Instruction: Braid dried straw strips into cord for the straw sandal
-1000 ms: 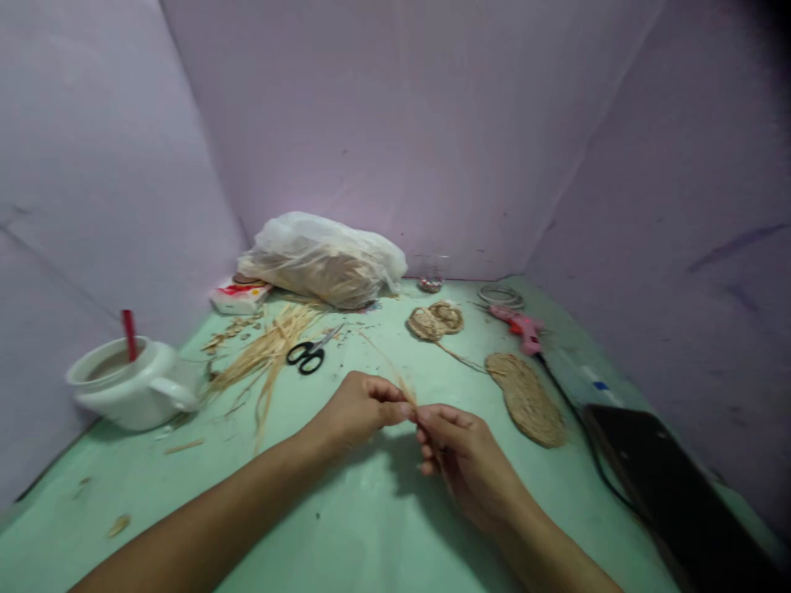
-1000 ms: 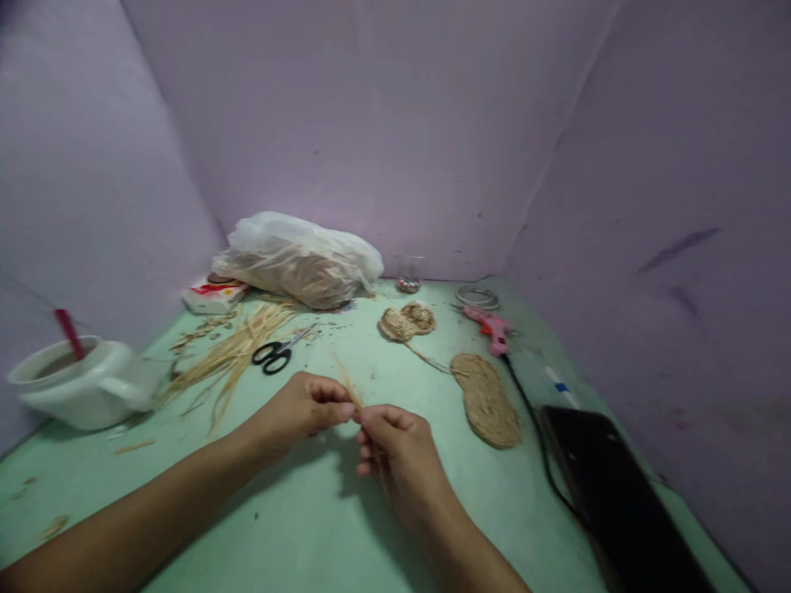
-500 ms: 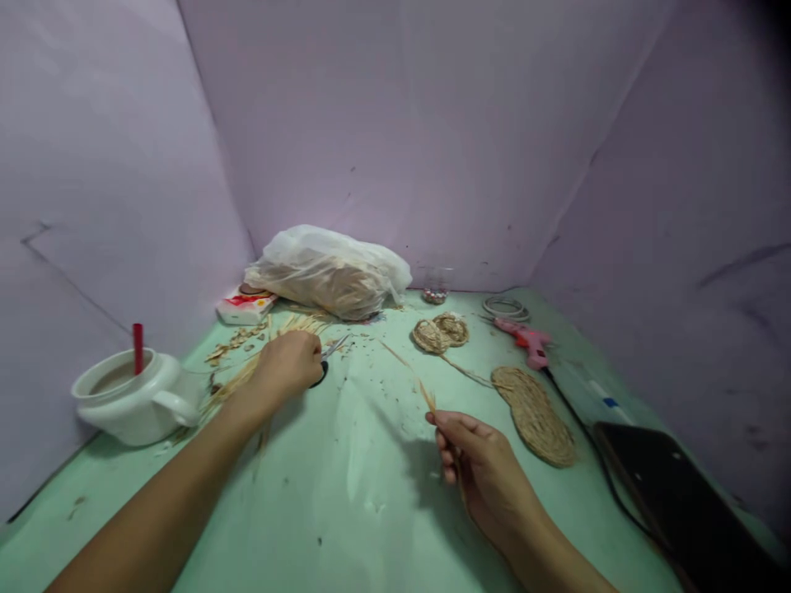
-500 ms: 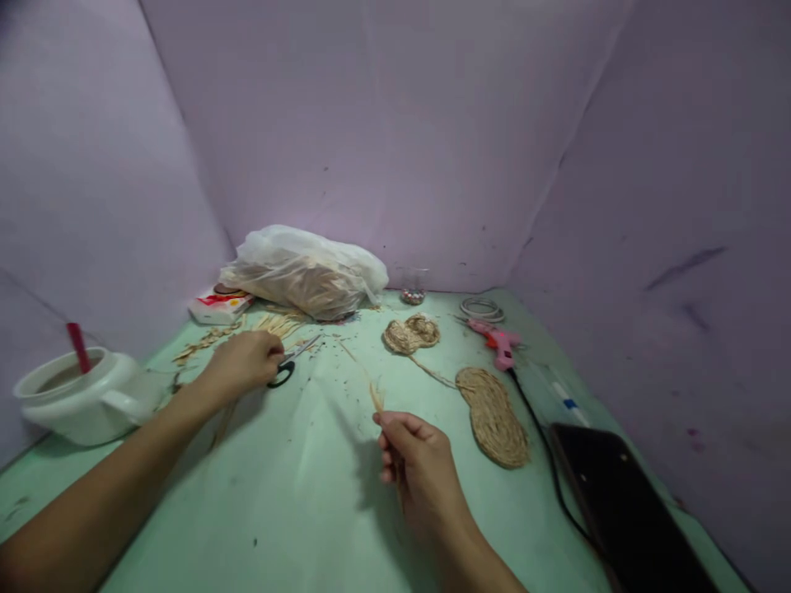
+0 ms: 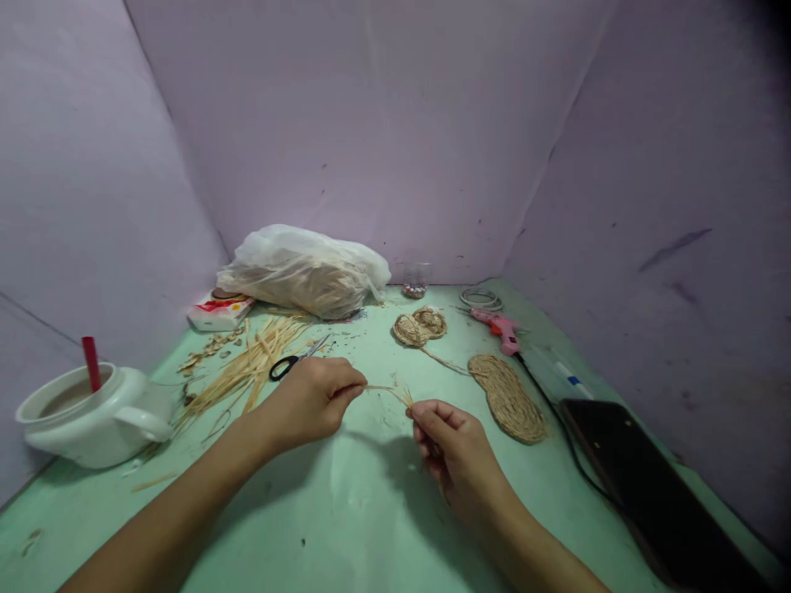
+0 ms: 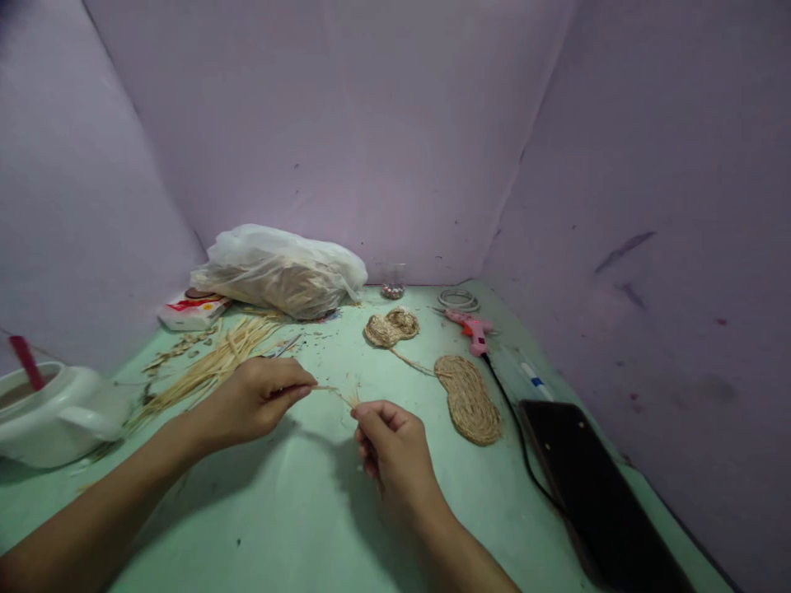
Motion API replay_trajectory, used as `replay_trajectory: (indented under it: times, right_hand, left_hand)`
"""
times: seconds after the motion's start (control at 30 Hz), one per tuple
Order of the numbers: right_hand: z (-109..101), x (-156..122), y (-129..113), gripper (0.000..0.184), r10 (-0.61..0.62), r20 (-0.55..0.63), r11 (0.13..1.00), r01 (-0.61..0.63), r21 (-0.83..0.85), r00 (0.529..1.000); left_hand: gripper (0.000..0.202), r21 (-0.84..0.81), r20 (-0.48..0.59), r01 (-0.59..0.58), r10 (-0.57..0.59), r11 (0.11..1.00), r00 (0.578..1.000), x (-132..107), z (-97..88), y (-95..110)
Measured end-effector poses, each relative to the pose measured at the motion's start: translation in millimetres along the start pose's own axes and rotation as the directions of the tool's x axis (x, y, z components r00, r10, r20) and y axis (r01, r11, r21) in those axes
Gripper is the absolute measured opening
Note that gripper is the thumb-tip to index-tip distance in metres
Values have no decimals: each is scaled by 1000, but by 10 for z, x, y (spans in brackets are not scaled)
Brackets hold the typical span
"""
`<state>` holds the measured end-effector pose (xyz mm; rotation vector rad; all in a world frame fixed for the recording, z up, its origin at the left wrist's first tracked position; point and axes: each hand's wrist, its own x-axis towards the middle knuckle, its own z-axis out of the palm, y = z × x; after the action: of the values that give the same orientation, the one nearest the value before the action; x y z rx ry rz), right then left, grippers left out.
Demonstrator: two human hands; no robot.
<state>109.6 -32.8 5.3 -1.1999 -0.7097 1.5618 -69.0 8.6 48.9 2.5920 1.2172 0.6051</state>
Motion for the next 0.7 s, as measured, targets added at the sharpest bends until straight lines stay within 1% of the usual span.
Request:
replay_trajectory:
  times: [0.07, 0.13, 0.23, 0.3, 0.37, 0.43, 0.47, 0.53, 0.63, 0.7]
  right_hand:
    - [-11, -2, -9, 20, 11, 25, 998, -13, 59, 1000]
    - [-22, -4, -13, 20, 20, 77, 994, -28, 102, 997]
    - [-35, -6, -2, 19, 50, 177, 992, -69, 105, 983]
    - [-40, -6, 15, 18, 90, 224, 991, -110, 78, 970]
    - [-41, -8, 32, 15, 129, 237, 988, -144, 47, 963]
    - [-38, -14, 42, 14, 163, 227, 986, -167, 0, 960]
    - [-34, -19, 44, 14, 177, 215, 984, -175, -31, 960]
    - [-24, -27, 45, 15, 196, 178, 978, -180, -103, 964]
    - [-10, -25, 57, 16, 189, 119, 969, -165, -185, 975]
    - [-4, -12, 75, 15, 144, 91, 966, -120, -228, 985]
  left_hand:
    - [20, -34, -1, 33, -33, 999, 999, 6, 2, 14]
    - [19, -56, -22, 66, -68, 996, 997, 10, 26, 10]
    - [19, -59, -101, 75, -81, 995, 992, 14, 79, -22]
    - [18, -46, -181, 46, -53, 998, 982, 15, 98, -35]
    - [17, -31, -258, -13, 5, 999, 966, 10, 90, -24]
    - [15, 1, -292, -83, 80, 997, 953, -5, 55, 13]
    - [15, 27, -283, -118, 120, 993, 951, -16, 29, 39]
    - [15, 102, -222, -168, 187, 980, 957, -44, -34, 99]
    - [16, 237, -101, -189, 218, 953, 971, -80, -140, 184]
    - [15, 333, -57, -200, 231, 922, 971, -86, -199, 229]
